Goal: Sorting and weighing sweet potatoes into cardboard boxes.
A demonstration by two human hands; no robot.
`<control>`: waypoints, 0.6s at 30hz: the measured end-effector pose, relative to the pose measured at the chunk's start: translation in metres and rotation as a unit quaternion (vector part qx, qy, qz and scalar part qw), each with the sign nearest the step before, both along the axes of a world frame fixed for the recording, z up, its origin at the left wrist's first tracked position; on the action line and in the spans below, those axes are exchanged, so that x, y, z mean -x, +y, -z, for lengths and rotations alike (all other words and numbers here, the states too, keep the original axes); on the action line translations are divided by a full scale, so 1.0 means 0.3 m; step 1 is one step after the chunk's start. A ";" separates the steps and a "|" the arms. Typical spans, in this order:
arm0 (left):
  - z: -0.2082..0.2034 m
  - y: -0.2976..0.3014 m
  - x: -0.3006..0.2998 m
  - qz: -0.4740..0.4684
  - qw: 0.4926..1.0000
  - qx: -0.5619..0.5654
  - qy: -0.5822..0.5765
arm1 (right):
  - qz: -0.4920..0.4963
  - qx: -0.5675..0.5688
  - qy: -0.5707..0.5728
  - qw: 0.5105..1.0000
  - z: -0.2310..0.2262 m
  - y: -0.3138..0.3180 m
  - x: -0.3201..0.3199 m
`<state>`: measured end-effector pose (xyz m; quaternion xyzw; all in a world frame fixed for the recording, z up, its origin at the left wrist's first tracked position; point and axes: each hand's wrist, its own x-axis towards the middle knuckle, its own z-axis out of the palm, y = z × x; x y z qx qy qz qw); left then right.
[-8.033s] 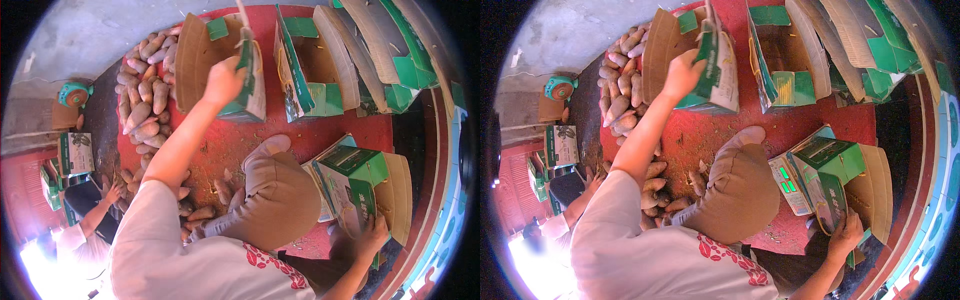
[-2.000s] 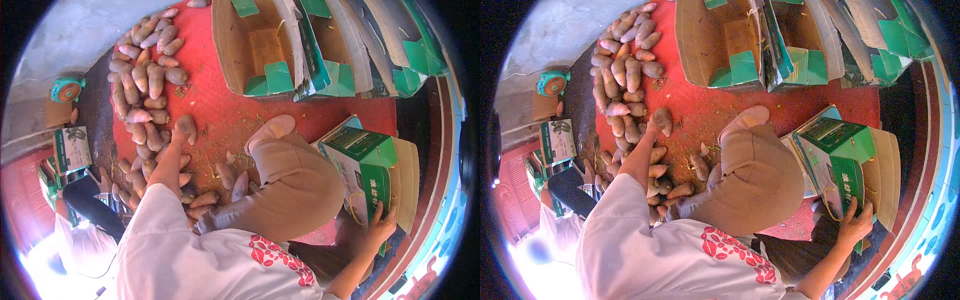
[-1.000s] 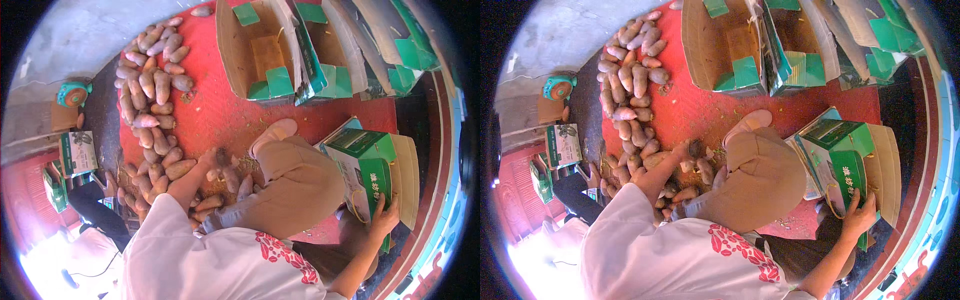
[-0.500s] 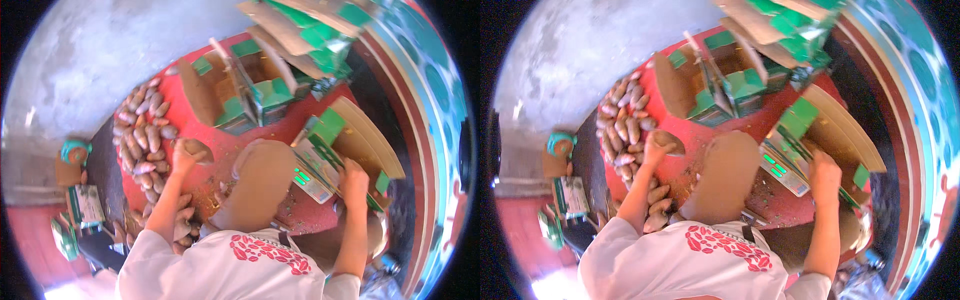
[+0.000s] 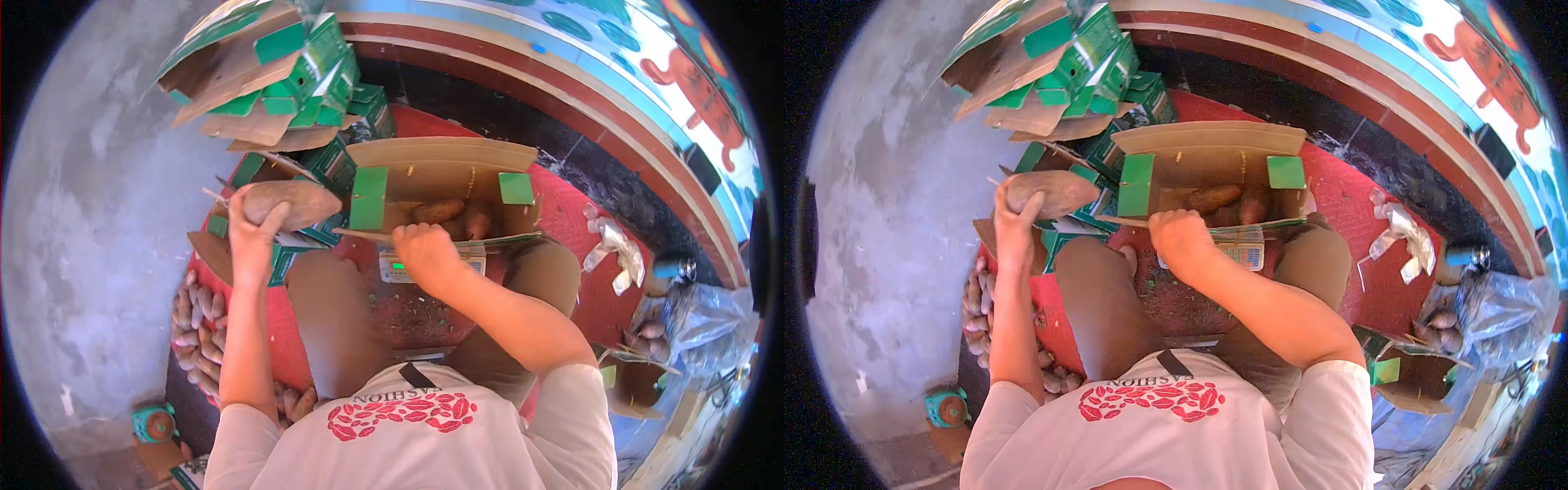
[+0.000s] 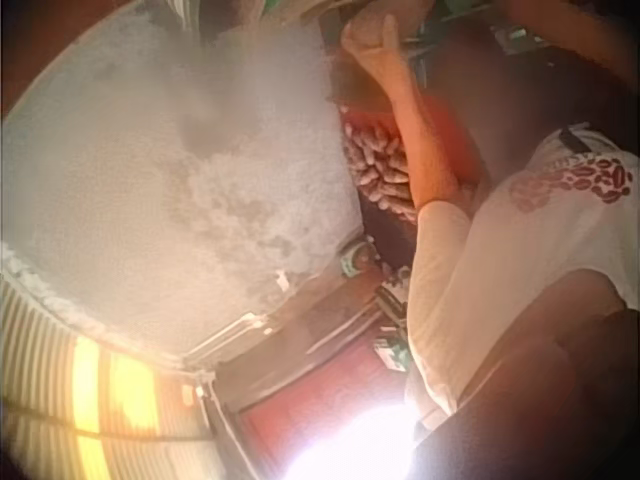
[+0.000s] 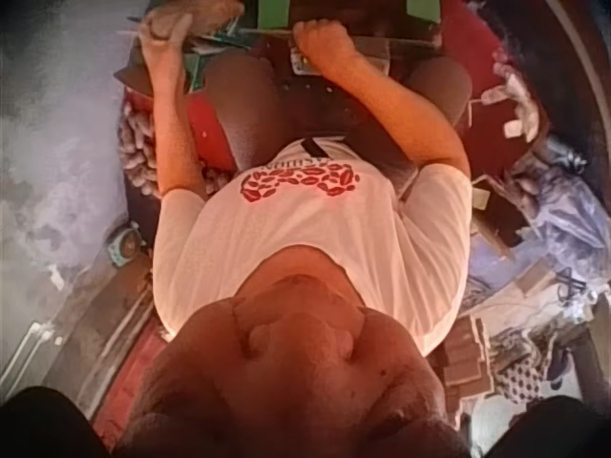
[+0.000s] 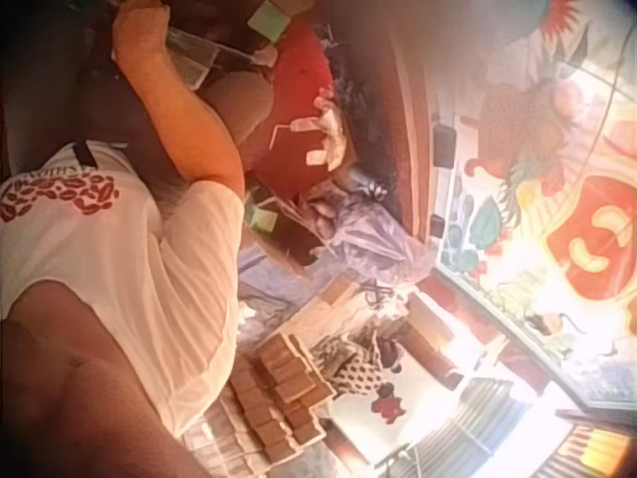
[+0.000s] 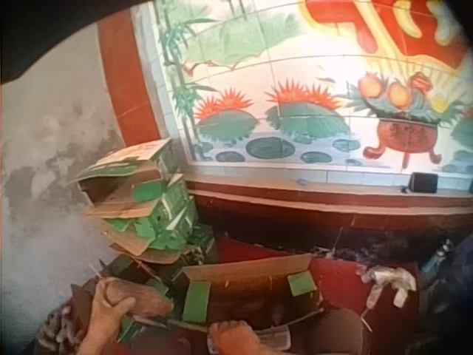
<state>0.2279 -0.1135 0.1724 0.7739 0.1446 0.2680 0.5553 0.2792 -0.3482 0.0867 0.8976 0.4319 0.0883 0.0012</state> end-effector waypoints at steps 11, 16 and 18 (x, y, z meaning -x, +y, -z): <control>0.178 -0.232 -0.254 0.186 0.903 -0.373 0.100 | -0.017 -0.037 0.019 0.999 0.018 -0.011 -0.038; 0.100 -0.150 -0.147 0.109 0.923 -0.370 0.024 | -0.007 -0.025 0.001 1.000 0.030 -0.046 -0.062; 0.085 -0.078 -0.055 0.055 0.921 -0.385 -0.010 | 0.000 -0.025 0.001 1.000 0.028 -0.070 -0.075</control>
